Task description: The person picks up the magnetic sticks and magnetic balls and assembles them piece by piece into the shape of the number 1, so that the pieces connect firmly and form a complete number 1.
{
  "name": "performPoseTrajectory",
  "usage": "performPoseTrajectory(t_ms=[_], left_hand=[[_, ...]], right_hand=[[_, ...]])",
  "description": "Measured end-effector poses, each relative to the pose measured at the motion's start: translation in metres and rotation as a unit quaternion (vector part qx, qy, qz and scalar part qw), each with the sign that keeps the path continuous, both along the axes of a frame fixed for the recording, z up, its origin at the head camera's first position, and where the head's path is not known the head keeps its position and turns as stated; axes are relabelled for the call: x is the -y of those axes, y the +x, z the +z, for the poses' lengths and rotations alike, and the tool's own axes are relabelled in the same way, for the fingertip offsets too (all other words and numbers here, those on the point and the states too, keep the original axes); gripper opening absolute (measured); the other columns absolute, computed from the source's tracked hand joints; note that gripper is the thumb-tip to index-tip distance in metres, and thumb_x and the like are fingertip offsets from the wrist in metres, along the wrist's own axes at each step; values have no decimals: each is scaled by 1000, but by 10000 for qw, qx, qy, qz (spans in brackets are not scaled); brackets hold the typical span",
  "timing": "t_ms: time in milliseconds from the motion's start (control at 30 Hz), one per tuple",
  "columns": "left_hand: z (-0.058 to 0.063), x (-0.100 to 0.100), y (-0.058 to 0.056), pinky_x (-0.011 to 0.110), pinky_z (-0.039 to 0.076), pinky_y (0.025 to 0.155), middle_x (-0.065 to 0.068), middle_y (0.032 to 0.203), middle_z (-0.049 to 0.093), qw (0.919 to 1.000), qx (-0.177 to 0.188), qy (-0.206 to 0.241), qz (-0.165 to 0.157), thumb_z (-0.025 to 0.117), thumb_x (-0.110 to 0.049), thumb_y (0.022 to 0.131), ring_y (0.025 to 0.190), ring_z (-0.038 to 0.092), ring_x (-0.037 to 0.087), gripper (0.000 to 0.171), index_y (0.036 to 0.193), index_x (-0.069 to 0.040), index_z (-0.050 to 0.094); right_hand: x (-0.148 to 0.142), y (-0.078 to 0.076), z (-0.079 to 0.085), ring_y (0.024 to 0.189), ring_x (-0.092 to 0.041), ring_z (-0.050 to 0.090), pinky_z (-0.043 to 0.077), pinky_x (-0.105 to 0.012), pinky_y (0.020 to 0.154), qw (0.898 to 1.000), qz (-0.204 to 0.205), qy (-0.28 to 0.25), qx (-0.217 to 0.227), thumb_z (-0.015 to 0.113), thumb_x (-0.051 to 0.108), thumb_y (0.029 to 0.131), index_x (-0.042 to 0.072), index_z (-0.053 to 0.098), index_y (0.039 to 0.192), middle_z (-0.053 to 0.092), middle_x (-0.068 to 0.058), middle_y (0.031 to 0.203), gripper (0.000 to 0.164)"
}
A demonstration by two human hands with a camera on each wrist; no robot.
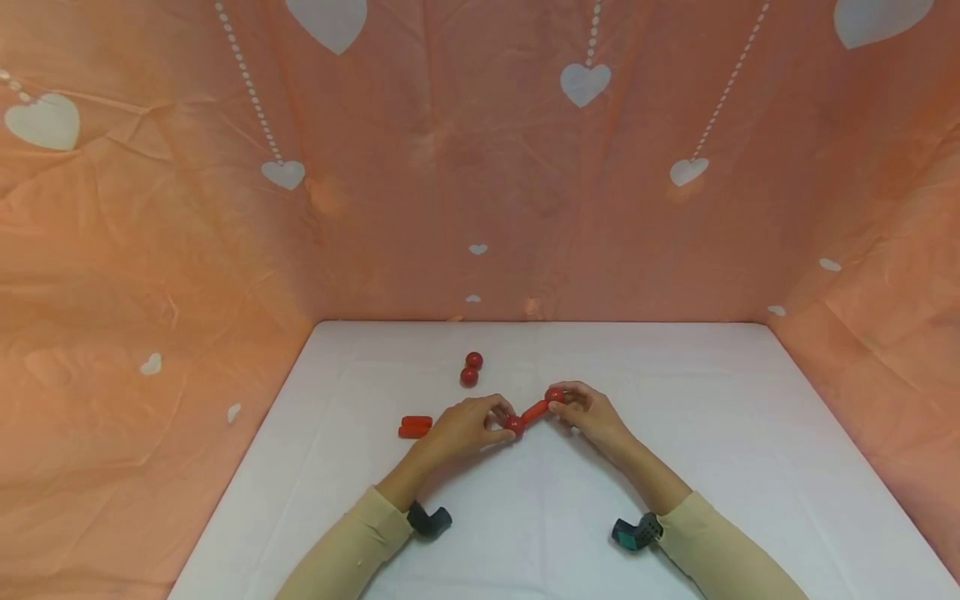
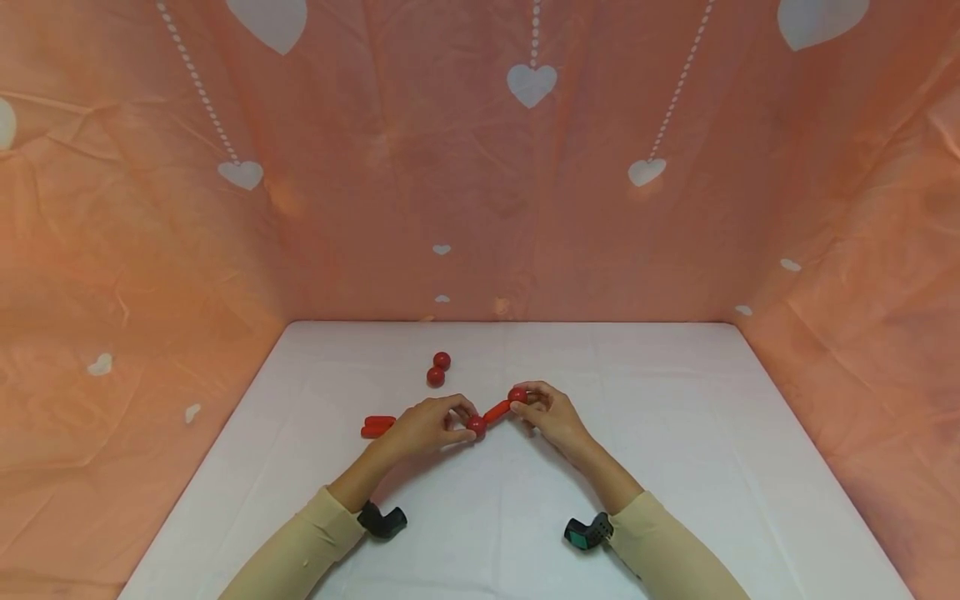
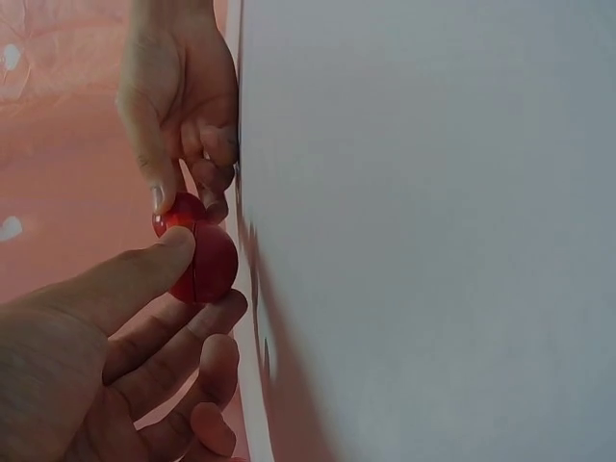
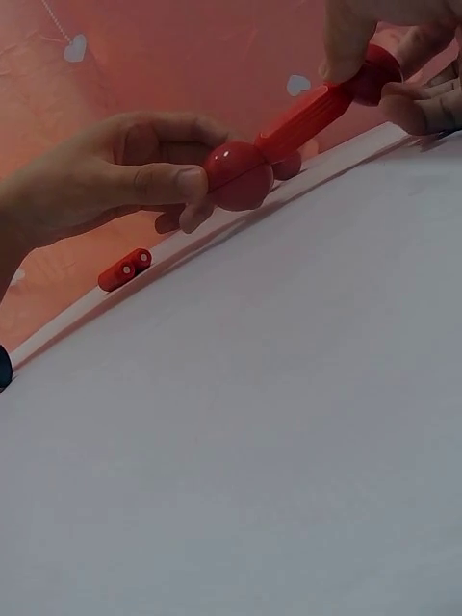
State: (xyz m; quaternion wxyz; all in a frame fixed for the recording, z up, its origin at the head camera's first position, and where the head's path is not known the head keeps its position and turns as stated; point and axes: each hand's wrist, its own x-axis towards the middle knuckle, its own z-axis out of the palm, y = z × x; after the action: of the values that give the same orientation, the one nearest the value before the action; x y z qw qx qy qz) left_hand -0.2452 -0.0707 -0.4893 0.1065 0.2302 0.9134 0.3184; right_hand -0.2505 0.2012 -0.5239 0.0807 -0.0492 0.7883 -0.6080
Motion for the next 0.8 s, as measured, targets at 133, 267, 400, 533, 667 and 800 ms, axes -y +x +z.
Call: performPoseTrajectory(t_ms=[133, 267, 400, 533, 667, 800], left_hand=[[-1, 0, 0, 33, 52, 78, -8, 111, 78, 10000, 46, 10, 74, 85, -33, 94, 89, 61, 12, 30, 121, -26, 72], [-2, -1, -1, 33, 52, 79, -9, 109, 77, 9999, 40, -29, 130, 85, -34, 94, 91, 62, 12, 30, 120, -26, 72], [-3, -2, -1, 35, 54, 80, -9, 107, 77, 9998, 46, -61, 201, 85, -35, 94, 91, 63, 13, 30, 119, -27, 71], [-3, -3, -1, 35, 54, 80, -9, 106, 77, 9996, 78, -34, 270, 86, -34, 93, 92, 63, 13, 30, 119, -26, 72], [-3, -4, 0, 35, 53, 80, -8, 105, 77, 9995, 54, -33, 315, 87, -33, 93, 91, 62, 13, 30, 118, -24, 73], [-2, -5, 2, 36, 52, 80, -8, 106, 78, 9992, 68, -34, 381, 86, -33, 93, 91, 62, 13, 29, 118, -24, 73]], right_hand=[[0, 0, 1, 81, -18, 64, 52, -25, 65, 9999, 12, -27, -106, 78, 22, 101, 2, 63, 139, 71, -15, 115, 46], [-1, 0, 2, 78, -15, 64, 52, -25, 63, 9996, 4, -9, -272, 76, 16, 101, 0, 62, 138, 72, -18, 118, 42], [-2, -1, 2, 79, -14, 64, 52, -24, 63, 9992, -99, 181, -356, 76, 14, 102, 0, 65, 135, 73, -18, 116, 37], [-2, 0, 2, 80, -14, 63, 52, -24, 63, 9987, -120, 331, -369, 76, 15, 102, 0, 66, 134, 73, -17, 116, 37], [-1, 0, 2, 77, -15, 63, 50, -24, 61, 9987, -162, 314, -360, 76, 13, 101, 1, 67, 134, 75, -18, 116, 36], [0, 1, 3, 73, -17, 64, 51, -25, 60, 9974, -200, 369, -579, 75, 8, 101, 1, 67, 133, 76, -18, 112, 34]])
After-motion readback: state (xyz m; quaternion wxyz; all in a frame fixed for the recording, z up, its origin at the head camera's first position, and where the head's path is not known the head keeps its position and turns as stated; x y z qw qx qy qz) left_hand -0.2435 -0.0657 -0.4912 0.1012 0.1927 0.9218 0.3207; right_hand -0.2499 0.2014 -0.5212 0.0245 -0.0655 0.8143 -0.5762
